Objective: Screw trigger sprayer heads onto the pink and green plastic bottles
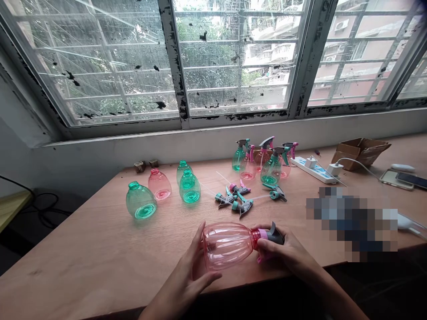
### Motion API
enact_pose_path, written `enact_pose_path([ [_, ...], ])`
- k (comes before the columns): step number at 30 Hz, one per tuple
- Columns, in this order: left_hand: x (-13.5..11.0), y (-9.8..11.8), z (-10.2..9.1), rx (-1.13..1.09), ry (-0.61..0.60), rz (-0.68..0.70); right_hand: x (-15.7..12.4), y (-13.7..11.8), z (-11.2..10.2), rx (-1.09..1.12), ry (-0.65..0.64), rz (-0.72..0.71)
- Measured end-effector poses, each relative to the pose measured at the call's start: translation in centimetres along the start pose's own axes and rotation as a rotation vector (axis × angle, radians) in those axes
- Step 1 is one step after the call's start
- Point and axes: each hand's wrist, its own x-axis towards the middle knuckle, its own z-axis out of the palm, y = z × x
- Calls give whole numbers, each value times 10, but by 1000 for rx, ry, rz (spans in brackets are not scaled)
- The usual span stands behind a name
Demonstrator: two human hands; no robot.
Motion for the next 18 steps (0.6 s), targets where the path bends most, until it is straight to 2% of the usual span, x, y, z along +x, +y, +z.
enact_pose_path([
  [8, -6, 2, -1, -43, -7, -94, 0, -1, 0, -29, -16, -3],
  [13, -4, -5, -3, 88, 51, -35, -1, 0, -1, -47, -16, -1],
  [18, -3, -9, -2, 99, 36, 14, -2, -1, 0, -49, -12, 5],
])
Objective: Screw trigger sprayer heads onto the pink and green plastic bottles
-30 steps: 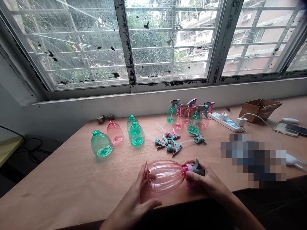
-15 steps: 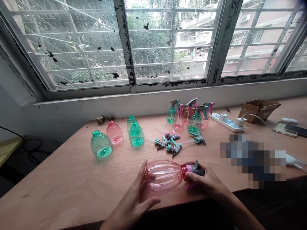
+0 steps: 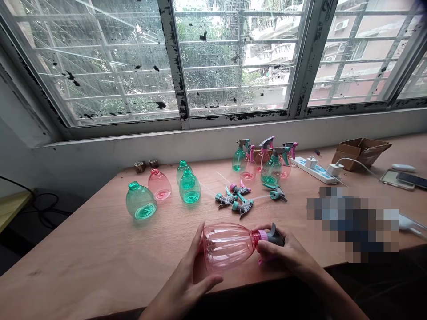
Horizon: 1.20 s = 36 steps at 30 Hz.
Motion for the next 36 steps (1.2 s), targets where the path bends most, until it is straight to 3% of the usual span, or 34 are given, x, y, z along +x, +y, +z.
enact_pose_path([
  [5, -2, -1, -1, -54, 11, -52, -1, -2, 1, -7, -10, 12],
  [13, -1, 5, 1, -12, -7, 23, -1, -2, 1, -10, -7, 15],
  [19, -2, 7, -1, -27, 9, -59, -1, -2, 1, -16, -14, 12],
  [26, 0, 4, 1, -4, 9, 30, -1, -3, 1, -14, 1, 23],
  [32, -2, 10, -1, -48, -8, -49, -2, -4, 2, 2, 16, 29],
  [36, -1, 9, 0, -22, 12, -7, -2, -4, 3, 7, 14, 21],
])
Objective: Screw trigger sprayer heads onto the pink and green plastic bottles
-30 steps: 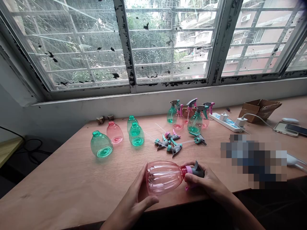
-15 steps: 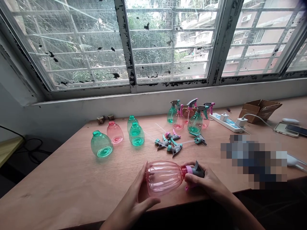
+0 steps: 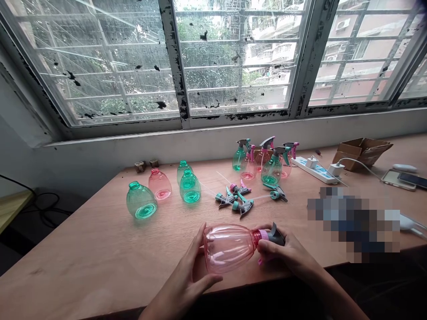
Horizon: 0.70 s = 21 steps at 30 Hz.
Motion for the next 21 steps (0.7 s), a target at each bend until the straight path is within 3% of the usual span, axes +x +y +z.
enact_pose_path([
  [3, 1, -3, 1, 3, 1, 31, 0, -1, 1, 0, 3, 1],
  [10, -1, -2, -2, -6, -36, -52, -1, -3, 2, 0, -1, -3],
  [16, -1, -1, -1, 3, -28, 1, 1, 1, 2, 97, 104, -56],
  [21, -2, 2, 0, -72, -52, -12, 1, 0, 1, 72, 61, -21],
])
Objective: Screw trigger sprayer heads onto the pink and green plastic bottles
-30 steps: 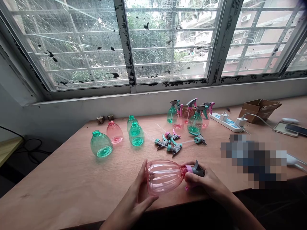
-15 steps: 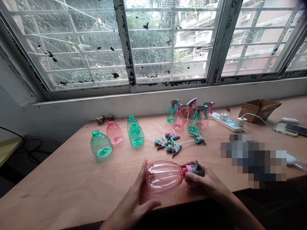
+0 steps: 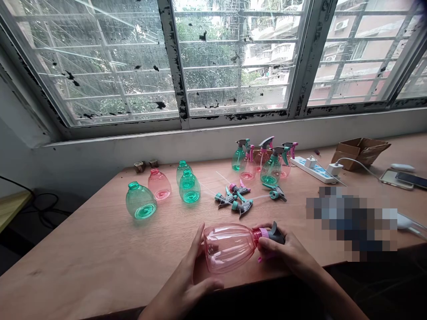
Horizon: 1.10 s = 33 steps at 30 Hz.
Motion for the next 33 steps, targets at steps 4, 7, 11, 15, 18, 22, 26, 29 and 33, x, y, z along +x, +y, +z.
enact_pose_path([
  [4, 1, -4, -1, 63, 37, 6, 0, 1, -1, -16, -10, 6],
  [7, 3, -8, 0, 45, 26, 64, 1, 2, -1, -11, -17, 5],
  [11, 3, -8, 1, 6, -22, 47, 1, 1, -1, -7, -22, 5],
  [15, 1, -4, 0, 12, -10, 7, 0, 1, -1, -20, -27, 3],
  [18, 2, -3, 0, 63, 17, 11, 0, 0, -1, -25, -22, 7],
  [22, 2, -4, 2, 64, 11, 48, 0, 0, -1, -42, -20, 10],
  [26, 1, -4, 1, 42, 5, 26, 0, -1, 0, -48, -21, 21],
  [29, 0, -5, 0, 88, 30, -1, 0, 0, -1, -52, -35, 14],
  [33, 2, -6, 0, 49, 5, 38, 1, 0, -1, -44, -46, 4],
])
